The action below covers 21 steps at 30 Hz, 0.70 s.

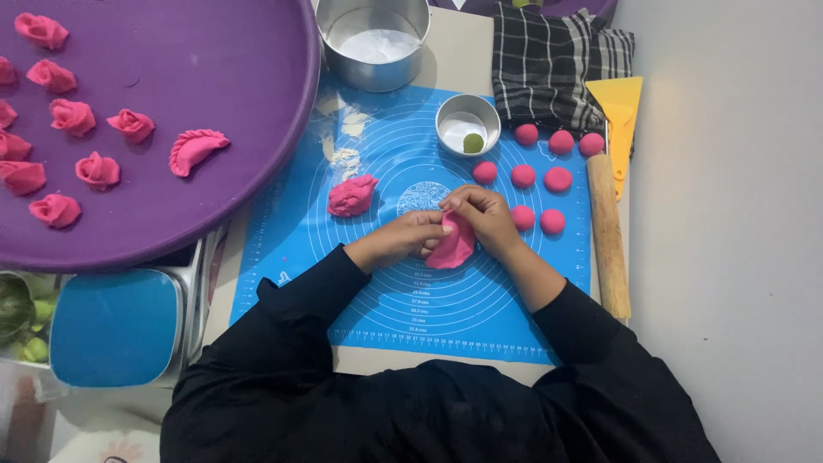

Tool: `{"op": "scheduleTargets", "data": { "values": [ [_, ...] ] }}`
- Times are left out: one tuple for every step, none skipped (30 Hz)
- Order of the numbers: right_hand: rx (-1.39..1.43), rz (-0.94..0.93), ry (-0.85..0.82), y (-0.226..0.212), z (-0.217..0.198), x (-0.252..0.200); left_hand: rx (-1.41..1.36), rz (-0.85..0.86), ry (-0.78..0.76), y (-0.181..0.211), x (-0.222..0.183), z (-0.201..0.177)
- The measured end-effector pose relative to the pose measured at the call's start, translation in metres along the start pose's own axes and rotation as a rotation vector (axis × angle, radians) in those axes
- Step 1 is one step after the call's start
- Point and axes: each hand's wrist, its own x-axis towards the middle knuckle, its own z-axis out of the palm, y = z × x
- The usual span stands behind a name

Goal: Shaping pink dough into decorative rose and dumpling forms on a silicone mat using hands and a rolling pin.

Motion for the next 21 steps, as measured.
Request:
{"op": "scheduleTargets", "data": {
  "values": [
    [0.001, -0.001, -0.002, -0.001, 0.002, 0.0, 0.0, 0.001, 0.002, 0.002, -0.001, 0.001],
    [0.016, 0.023, 0.012, -0.003, 0.003, 0.0, -0.011, 0.001, 0.005, 0.004, -0.001, 0.002],
    [0.031, 0.046, 0.026, -0.004, 0.005, -0.001, -0.021, 0.0, 0.009, 0.006, -0.001, 0.004],
    [0.032, 0.047, 0.027, -0.005, 0.004, 0.0, -0.021, -0.001, 0.009, -0.003, 0.003, -0.004],
    [-0.021, 0.036, 0.016, -0.006, 0.004, 0.0, -0.013, 0.005, 0.007, -0.011, 0.008, -0.011],
    [-0.073, 0.026, 0.005, -0.007, 0.004, 0.0, -0.005, 0.01, 0.007, -0.02, 0.013, -0.018],
    [-0.071, 0.027, 0.006, -0.007, 0.004, 0.0, -0.004, 0.008, 0.007, -0.019, 0.012, -0.017],
    [-0.137, -0.002, 0.002, -0.008, 0.004, -0.001, -0.005, 0.007, 0.001, -0.017, 0.011, -0.016],
    [-0.202, -0.031, -0.002, -0.008, 0.004, -0.001, -0.005, 0.005, -0.006, -0.015, 0.01, -0.015],
    [-0.203, -0.032, -0.001, -0.008, 0.003, -0.001, -0.004, 0.006, -0.007, -0.012, 0.007, -0.013],
    [-0.215, -0.039, -0.003, -0.008, 0.003, -0.001, 0.003, 0.002, -0.005, -0.008, 0.005, -0.01],
    [-0.228, -0.047, -0.005, -0.008, 0.002, -0.001, 0.01, -0.001, -0.004, -0.004, 0.003, -0.007],
    [-0.229, -0.049, -0.004, -0.007, 0.001, 0.0, 0.012, 0.0, -0.005, -0.003, 0.004, -0.007],
    [-0.225, -0.05, -0.006, -0.005, 0.001, 0.0, 0.012, 0.002, -0.006, -0.003, 0.003, -0.006],
    [-0.221, -0.051, -0.008, -0.002, 0.0, -0.001, 0.012, 0.004, -0.008, -0.003, 0.003, -0.006],
    [-0.222, -0.052, -0.008, 0.0, 0.0, -0.001, 0.012, 0.006, -0.007, -0.011, 0.007, -0.011],
    [-0.211, -0.043, -0.004, 0.002, 0.0, 0.0, 0.017, 0.018, 0.0, -0.018, 0.012, -0.017],
    [-0.2, -0.033, 0.0, 0.004, -0.001, -0.001, 0.021, 0.03, 0.007, -0.026, 0.016, -0.023],
    [-0.2, -0.033, -0.001, 0.005, -0.001, -0.001, 0.021, 0.03, 0.007, -0.026, 0.016, -0.023],
    [-0.2, -0.048, -0.005, 0.007, -0.002, -0.001, 0.023, 0.022, 0.011, -0.027, 0.015, -0.023],
    [-0.2, -0.063, -0.009, 0.008, -0.002, -0.001, 0.025, 0.014, 0.015, -0.028, 0.015, -0.023]
  ]
}}
